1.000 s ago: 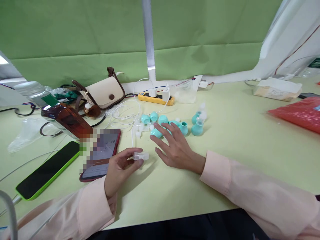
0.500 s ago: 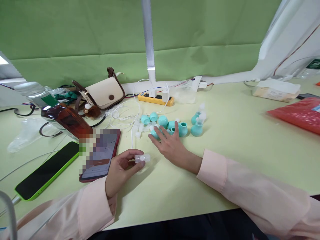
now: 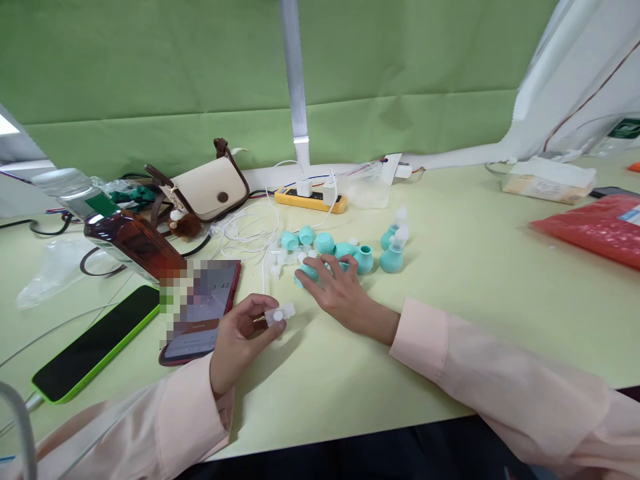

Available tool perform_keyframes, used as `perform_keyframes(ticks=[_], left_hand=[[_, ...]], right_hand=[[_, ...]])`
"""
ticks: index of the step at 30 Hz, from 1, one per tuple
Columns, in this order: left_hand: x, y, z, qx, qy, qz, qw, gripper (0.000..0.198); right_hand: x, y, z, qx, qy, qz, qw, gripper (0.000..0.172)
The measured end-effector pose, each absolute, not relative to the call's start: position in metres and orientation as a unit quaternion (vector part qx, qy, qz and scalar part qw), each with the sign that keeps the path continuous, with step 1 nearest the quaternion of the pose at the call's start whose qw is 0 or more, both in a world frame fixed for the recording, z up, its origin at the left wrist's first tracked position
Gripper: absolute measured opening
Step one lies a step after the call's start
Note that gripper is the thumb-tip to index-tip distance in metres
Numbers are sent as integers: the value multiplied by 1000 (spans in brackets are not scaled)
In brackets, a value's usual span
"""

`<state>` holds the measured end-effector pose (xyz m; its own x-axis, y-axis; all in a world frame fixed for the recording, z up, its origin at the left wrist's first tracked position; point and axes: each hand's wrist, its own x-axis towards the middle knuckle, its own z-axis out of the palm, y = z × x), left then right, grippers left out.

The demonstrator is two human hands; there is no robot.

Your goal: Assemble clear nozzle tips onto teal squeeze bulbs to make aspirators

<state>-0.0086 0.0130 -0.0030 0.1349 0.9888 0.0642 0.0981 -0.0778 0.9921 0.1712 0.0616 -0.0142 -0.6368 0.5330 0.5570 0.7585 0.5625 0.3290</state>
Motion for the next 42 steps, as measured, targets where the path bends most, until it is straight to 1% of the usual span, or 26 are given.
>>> perform_keyframes(ticks=[2, 4, 7, 9, 12, 16, 18, 20, 22, 24, 29, 34, 39, 42], left_hand=[[-9, 13, -4, 571, 472, 463, 487, 16], [-9, 14, -3, 565, 471, 469, 488, 16], [-10, 13, -2, 552, 470, 471, 502, 17], [-10, 13, 0, 549, 467, 470, 510, 17], [-10, 12, 1, 550, 462, 474, 510, 17], [-10, 11, 0, 561, 451, 483, 498, 18], [-10, 10, -1, 564, 442, 485, 501, 19], [-10, 10, -1, 561, 429, 488, 512, 19], [-10, 9, -1, 558, 415, 489, 526, 19], [-11, 8, 0, 558, 404, 487, 537, 19], [-12, 7, 2, 552, 394, 483, 553, 17], [-11, 7, 3, 548, 437, 470, 536, 21], [-10, 8, 3, 539, 454, 474, 528, 22], [-12, 6, 3, 545, 453, 468, 528, 23]], right_hand=[[173, 63, -14, -356, -858, -263, 261, 33], [174, 64, -14, -325, -858, -221, 331, 30], [173, 61, -10, -288, -856, -106, 416, 39], [172, 56, -7, -295, -840, -19, 456, 45], [172, 48, -2, -318, -810, 119, 479, 44], [173, 44, -3, -297, -752, 326, 491, 32], [173, 45, -6, -278, -707, 424, 493, 29], [172, 45, -9, -258, -666, 503, 487, 29], [171, 46, -10, -240, -637, 554, 480, 29], [170, 45, -10, -232, -618, 582, 474, 30], [170, 42, -11, -239, -609, 609, 449, 29], [169, 38, -11, -247, -610, 614, 435, 27], [166, 31, -5, -293, -687, 514, 421, 33], [166, 29, -4, -331, -739, 433, 397, 30]])
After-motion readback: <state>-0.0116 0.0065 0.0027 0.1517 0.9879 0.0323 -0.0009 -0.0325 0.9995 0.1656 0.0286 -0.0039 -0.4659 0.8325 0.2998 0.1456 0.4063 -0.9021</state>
